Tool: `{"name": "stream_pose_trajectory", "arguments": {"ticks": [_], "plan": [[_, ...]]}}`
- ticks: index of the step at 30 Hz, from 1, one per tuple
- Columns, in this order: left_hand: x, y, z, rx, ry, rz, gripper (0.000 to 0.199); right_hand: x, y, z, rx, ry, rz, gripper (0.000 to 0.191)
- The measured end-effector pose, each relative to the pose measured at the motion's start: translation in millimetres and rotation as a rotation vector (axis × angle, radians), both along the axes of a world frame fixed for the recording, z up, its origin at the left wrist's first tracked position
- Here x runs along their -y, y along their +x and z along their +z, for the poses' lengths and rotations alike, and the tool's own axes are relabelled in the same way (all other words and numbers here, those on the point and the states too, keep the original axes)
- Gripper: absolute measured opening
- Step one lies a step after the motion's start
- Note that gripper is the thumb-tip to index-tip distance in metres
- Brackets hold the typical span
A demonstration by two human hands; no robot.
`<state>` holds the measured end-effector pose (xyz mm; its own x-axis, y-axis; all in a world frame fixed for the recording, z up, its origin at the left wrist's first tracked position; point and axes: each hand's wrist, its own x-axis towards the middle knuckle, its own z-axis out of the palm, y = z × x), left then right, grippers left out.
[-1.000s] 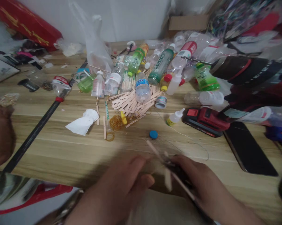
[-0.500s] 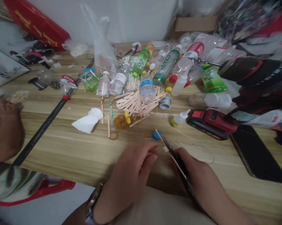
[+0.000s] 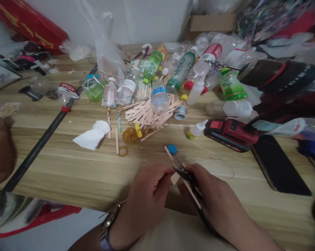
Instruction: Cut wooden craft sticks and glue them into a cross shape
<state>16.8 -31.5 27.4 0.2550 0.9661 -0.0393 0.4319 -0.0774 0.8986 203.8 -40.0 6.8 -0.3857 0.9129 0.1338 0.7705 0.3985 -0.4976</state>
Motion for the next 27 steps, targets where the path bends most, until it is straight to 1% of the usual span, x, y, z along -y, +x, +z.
{"name": "stream_pose_trajectory", "arguments": {"ticks": [3, 8, 11, 13, 16, 20, 22, 23, 25, 27], "plan": [[0.6, 1.5, 0.6, -0.017, 0.005, 0.004, 0.02, 0.6, -1.3, 1.5, 0.012, 0.031, 0.001, 0.018], [4.0, 3.7, 2.4, -0.021, 0.025, 0.005, 0.02, 3.4, -4.2, 3.5, 0.045, 0.108, -0.007, 0.013], [8.1, 3.8, 2.5, -0.019, 0.021, 0.022, 0.021, 5.5, -5.8, 5.1, 0.075, 0.153, -0.006, 0.016], [10.6, 3.7, 2.2, -0.001, 0.014, 0.029, 0.023, 5.9, -6.8, 5.6, 0.075, 0.154, -0.004, 0.019], [12.9, 4.2, 2.1, 0.017, -0.016, 0.039, 0.025, 5.8, -7.9, 4.4, 0.045, 0.103, -0.011, 0.019], [14.6, 5.1, 3.1, 0.027, -0.049, 0.055, 0.022, 6.3, -8.9, 1.5, -0.005, -0.075, -0.015, 0.021], [15.1, 4.4, 3.3, 0.034, -0.069, 0.055, 0.02, 6.4, -8.4, 1.2, -0.064, -0.168, -0.009, 0.02], [15.0, 3.8, 3.3, 0.036, -0.079, 0.054, 0.02, 6.3, -7.4, 1.5, -0.094, -0.19, -0.014, 0.018], [14.3, 1.8, 3.2, 0.022, -0.078, 0.07, 0.021, 5.7, -2.8, 2.5, -0.131, -0.185, -0.045, 0.012], [13.1, -0.3, 3.5, -0.014, -0.055, 0.098, 0.024, 5.0, 5.6, 3.6, -0.13, -0.13, -0.1, 0.008]]}}
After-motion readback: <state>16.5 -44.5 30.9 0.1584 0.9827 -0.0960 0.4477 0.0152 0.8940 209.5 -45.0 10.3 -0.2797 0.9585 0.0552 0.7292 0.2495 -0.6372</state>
